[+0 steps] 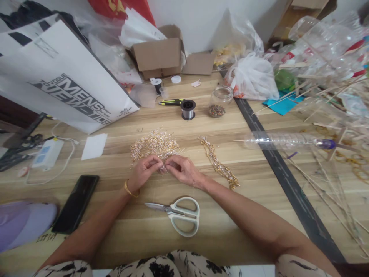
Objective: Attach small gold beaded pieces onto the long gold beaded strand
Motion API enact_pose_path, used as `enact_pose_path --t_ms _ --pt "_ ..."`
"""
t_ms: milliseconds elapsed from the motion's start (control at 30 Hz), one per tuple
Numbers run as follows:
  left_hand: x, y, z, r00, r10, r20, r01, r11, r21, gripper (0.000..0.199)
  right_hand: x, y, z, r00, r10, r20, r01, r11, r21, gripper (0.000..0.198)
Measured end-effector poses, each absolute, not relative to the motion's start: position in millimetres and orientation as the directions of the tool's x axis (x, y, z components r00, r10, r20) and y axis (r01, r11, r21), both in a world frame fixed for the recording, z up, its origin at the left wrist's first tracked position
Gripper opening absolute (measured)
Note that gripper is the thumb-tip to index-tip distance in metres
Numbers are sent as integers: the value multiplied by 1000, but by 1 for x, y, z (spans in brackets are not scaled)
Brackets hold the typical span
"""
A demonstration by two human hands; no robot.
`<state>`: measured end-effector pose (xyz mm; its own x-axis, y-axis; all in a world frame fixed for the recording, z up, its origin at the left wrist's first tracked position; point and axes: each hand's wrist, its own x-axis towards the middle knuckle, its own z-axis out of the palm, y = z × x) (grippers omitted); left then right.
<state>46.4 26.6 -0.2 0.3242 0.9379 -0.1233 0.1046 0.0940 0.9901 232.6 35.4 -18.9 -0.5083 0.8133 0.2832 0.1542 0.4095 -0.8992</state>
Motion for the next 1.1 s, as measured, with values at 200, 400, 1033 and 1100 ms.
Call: enact_pose_path --t_ms 200,400,1033,1100 --pt "47 24 -5 358 929 -93 129 49 990 19 233 35 -19 -507 832 226 123 329 -936 16" --pt "49 21 -5 389 919 -61 176 -10 984 17 233 35 -19 -536 821 195 98 290 -952 17" --pt "56 13 -6 397 918 -8 273 -109 956 15 232 39 -19 -609 787 95 -18 107 -994 26" --pt "56 13 -5 397 918 -13 261 -99 960 15 232 39 -21 -629 772 91 -60 68 -996 27"
